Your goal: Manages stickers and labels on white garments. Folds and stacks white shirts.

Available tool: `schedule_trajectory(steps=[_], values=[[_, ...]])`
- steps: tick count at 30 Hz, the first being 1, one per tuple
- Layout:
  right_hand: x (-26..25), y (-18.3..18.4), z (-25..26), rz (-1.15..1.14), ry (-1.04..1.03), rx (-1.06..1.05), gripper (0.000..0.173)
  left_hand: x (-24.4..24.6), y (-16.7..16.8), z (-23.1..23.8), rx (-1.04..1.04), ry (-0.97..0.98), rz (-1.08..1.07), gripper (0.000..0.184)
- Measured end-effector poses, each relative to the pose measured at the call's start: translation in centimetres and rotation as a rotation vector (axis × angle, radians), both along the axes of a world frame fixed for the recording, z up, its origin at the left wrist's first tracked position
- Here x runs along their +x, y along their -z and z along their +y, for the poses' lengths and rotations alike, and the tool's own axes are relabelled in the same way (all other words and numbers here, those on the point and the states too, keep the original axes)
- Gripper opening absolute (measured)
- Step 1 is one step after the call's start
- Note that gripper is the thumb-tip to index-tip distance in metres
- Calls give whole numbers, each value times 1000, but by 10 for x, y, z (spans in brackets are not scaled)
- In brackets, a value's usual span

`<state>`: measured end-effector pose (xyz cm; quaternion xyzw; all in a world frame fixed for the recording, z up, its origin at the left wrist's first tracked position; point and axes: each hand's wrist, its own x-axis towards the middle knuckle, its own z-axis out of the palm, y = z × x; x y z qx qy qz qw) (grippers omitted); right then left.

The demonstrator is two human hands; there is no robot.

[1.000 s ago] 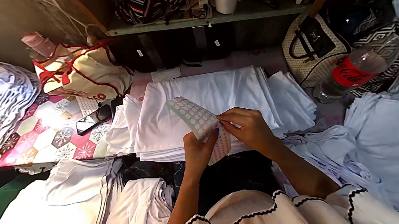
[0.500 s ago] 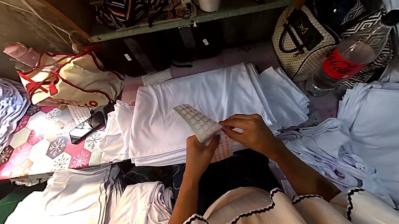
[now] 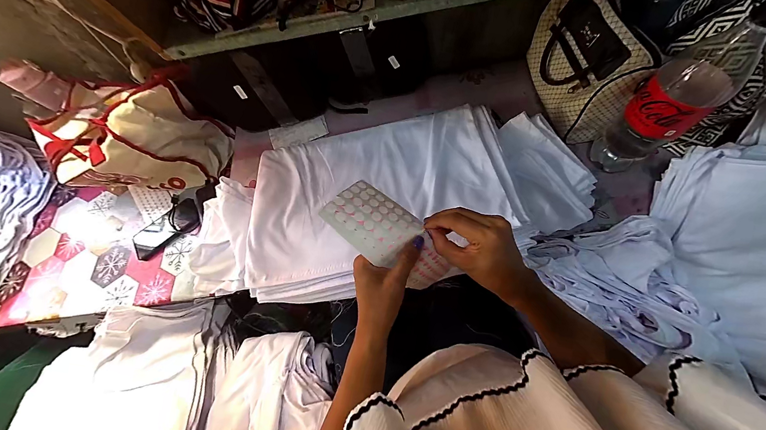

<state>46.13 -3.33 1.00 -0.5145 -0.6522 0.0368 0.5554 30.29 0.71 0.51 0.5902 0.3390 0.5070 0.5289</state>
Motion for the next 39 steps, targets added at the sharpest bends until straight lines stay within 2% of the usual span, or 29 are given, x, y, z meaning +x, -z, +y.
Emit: schedule_trajectory(steps=[3,6,12,15,18,22,27,30,32,34,36,39], values=[[3,-4,-3,75,-54,-63,10,-2,-3,-2,-92,4,-64,14],[1,-5,-6,17,-37,-42,12,-2,-3,-3,-125,-12,-104,15],[-11,-1,-9,-215,91,37,12,-6,-1,-9,-40,-31,-98,17],[-15,-6,-11,-257,132,28,11,-9,-1,-12,34,-31,-79,14],[-17,-7,-11,-206,89,33,10,-12,-4,-13,102,-19,-36,11],[-20,-6,-14,-152,14,20,10,-16,-4,-17,94,-20,-43,12],[-26,-1,-16,-158,51,25,9,-20,3,-21,92,-30,-52,12],[-26,-6,-19,52,7,-116,8,-22,2,-25,19,-63,-103,15],[-21,-16,-23,296,-115,-321,16,-24,0,-26,-45,-82,-158,18],[-21,-20,-23,465,-205,-398,18,-26,1,-27,-96,-69,-203,20],[-25,-19,-22,460,-208,-337,17,-27,1,-29,-149,-69,-238,19],[-39,-17,-23,273,-54,-184,8,-25,-1,-31,-219,-115,-314,19]])
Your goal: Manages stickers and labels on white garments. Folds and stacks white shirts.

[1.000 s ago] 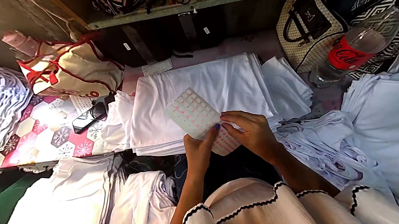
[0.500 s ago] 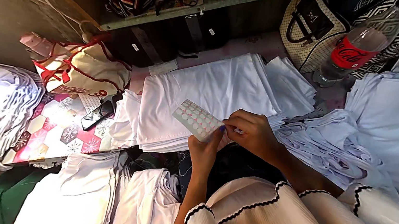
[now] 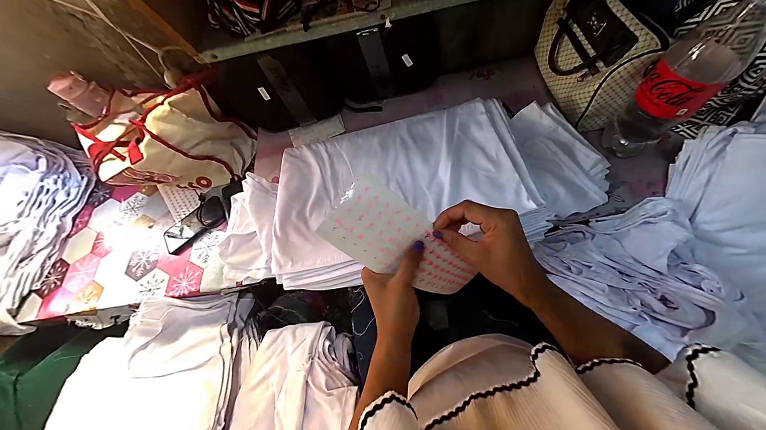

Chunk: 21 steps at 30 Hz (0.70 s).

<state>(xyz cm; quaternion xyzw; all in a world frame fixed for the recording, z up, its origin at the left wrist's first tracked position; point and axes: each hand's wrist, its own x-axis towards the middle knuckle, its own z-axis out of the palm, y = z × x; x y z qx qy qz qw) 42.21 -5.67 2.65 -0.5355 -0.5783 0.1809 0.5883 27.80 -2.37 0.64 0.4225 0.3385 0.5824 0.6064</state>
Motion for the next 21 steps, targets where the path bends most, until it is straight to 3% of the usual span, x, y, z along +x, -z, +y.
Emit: schedule_trajectory(steps=[4,21], values=[[-20,1,-5,-161,158,36,9,6,1,-5,14,-93,-83,19],[-14,-3,-3,-210,-22,110,12,5,12,-6,196,-130,-77,21]])
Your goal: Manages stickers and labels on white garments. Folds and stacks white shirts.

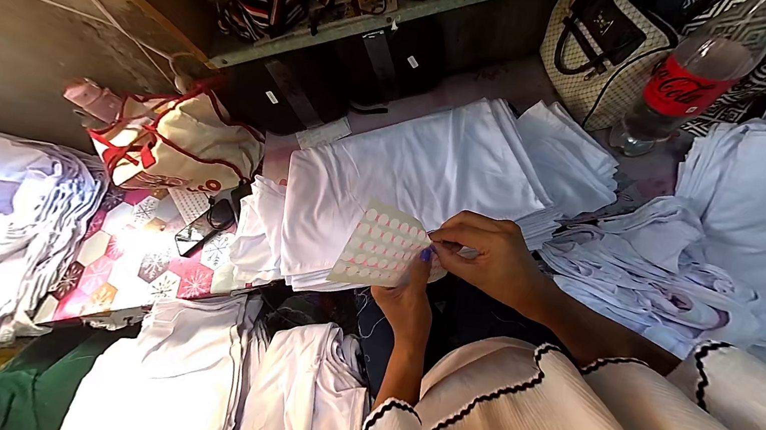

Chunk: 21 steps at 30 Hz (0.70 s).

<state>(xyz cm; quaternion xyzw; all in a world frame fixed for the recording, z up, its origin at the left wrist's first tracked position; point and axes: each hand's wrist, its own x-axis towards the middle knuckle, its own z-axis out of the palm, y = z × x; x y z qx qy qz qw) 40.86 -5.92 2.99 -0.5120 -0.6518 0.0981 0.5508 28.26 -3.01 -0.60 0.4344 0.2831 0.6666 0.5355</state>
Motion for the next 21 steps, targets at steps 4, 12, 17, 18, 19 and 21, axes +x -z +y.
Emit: schedule_trajectory(steps=[4,12,17,18,19,21], values=[[-8,8,1,7,44,-15,12,0,5,1,-3,-4,0,21],[-8,7,5,100,-45,-143,12,-4,10,2,-74,-16,-86,23],[-18,12,7,-118,108,6,11,-8,5,2,-84,36,-94,23],[-21,12,7,-150,133,37,11,-8,5,2,-80,32,-100,22],[-23,13,7,-173,148,56,11,-9,5,3,-73,28,-105,21],[-26,12,7,-210,178,84,11,-9,5,3,-67,18,-113,21]])
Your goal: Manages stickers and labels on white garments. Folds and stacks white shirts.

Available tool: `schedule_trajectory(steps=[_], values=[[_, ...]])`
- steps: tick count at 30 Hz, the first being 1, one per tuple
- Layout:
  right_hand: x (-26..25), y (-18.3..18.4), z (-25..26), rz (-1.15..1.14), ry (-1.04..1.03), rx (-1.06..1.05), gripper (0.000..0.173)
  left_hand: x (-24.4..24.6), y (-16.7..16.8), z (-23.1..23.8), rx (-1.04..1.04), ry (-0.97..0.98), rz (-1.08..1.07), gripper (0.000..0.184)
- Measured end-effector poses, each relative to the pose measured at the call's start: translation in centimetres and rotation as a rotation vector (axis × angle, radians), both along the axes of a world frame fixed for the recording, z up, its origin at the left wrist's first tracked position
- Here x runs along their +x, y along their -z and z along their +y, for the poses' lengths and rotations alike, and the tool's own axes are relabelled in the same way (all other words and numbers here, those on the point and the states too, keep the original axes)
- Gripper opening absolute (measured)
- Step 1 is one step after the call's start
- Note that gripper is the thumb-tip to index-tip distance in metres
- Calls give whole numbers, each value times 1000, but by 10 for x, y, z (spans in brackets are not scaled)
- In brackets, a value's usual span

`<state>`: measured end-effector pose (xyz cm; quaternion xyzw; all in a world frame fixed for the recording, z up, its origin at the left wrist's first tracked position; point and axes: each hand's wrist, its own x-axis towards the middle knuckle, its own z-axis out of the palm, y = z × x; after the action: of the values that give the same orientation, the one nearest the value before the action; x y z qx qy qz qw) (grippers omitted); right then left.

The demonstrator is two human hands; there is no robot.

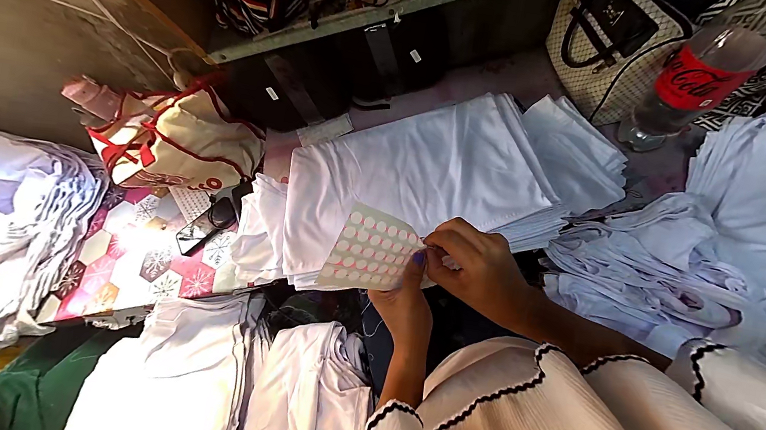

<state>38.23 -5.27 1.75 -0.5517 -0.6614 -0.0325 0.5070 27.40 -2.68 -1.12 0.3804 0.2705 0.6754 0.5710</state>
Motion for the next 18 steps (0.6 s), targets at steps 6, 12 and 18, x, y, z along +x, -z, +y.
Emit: schedule_trajectory(steps=[6,12,18], values=[[-4,0,3,-7,8,41,11,-2,0,-1,-9,-12,-30,20],[15,-17,7,251,-197,-287,20,-10,-11,2,-178,73,-97,14],[19,-32,7,516,-303,-425,8,-18,-17,3,-223,132,-111,17]])
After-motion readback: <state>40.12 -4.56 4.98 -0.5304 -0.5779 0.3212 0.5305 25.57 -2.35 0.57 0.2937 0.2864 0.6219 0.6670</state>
